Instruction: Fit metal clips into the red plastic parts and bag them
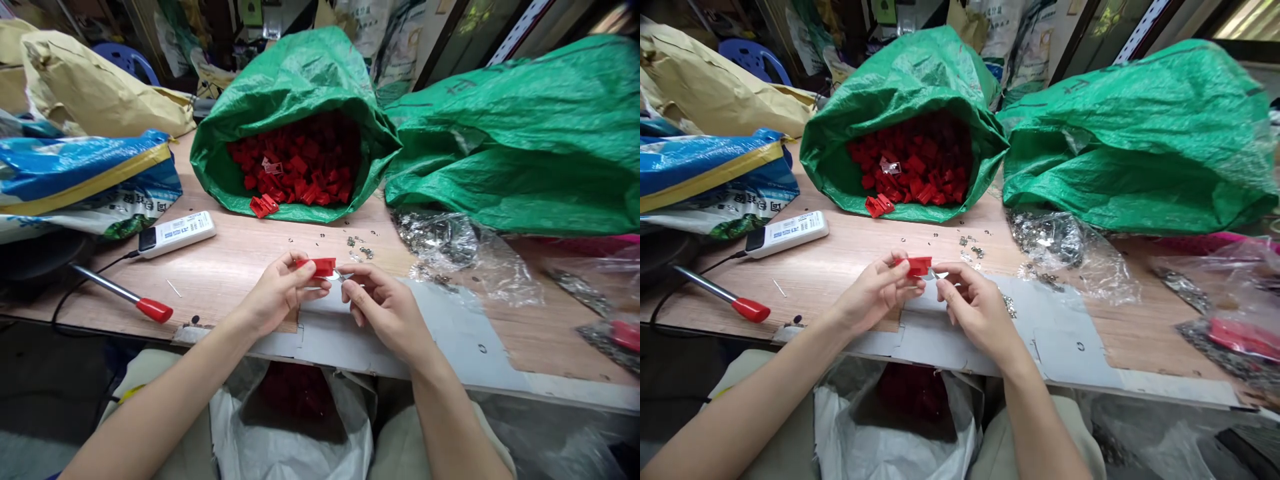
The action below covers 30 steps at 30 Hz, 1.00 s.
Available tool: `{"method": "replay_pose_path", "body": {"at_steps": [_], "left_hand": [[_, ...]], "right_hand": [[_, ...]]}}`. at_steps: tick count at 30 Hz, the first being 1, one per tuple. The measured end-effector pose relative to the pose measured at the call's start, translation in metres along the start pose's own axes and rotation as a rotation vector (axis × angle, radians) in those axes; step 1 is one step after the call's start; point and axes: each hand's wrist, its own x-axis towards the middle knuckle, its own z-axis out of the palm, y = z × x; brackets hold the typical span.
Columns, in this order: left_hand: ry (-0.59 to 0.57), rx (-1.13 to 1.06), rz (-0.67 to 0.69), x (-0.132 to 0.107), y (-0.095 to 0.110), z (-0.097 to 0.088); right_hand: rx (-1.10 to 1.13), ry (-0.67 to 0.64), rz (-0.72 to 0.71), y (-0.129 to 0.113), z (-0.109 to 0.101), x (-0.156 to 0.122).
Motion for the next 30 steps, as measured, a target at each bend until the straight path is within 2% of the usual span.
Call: {"method": "replay_pose_path", "body": {"at_steps": [2,4,7,10,16,21,23,25,27,30], "left_hand": [[0.025,0.242,0.238,-0.004,-0.001,0.002],[0.022,0.533,0.524,-0.009,-0.002,0.002],[-0.06,0.846,0.823,-0.013,-0.002,0.002],[-0.076,0.947,0.917,-0.014,0.0,0.001],[-0.08,0.984,0.971,-0.011,0.0,0.0],[-0.084,1.016,0.986,-0.012,-0.002,0.0],[-0.063,0.958,0.914,-0.013,-0.002,0.001],[-0.015,0.794,0.734,-0.014,-0.002,0.003],[0.026,0.55,0.487,-0.014,-0.001,0.005],[0.026,0.184,0.179,-0.012,0.0,0.006]], "right_hand": [[0.085,0.027,0.031,0.001,-0.002,0.001],[0.16,-0.001,0.084,0.001,-0.005,0.001],[0.207,-0.086,0.165,-0.001,-0.009,-0.001],[0.201,-0.098,0.204,-0.004,-0.011,-0.004],[0.16,-0.136,0.237,-0.009,-0.012,-0.007],[0.118,-0.184,0.222,-0.008,-0.015,-0.007],[0.137,-0.174,0.226,-0.008,-0.016,-0.007],[0.164,-0.156,0.216,-0.008,-0.017,-0.007],[0.169,-0.13,0.173,-0.007,-0.016,-0.006],[0.139,-0.103,0.074,-0.004,-0.013,-0.006]]}}
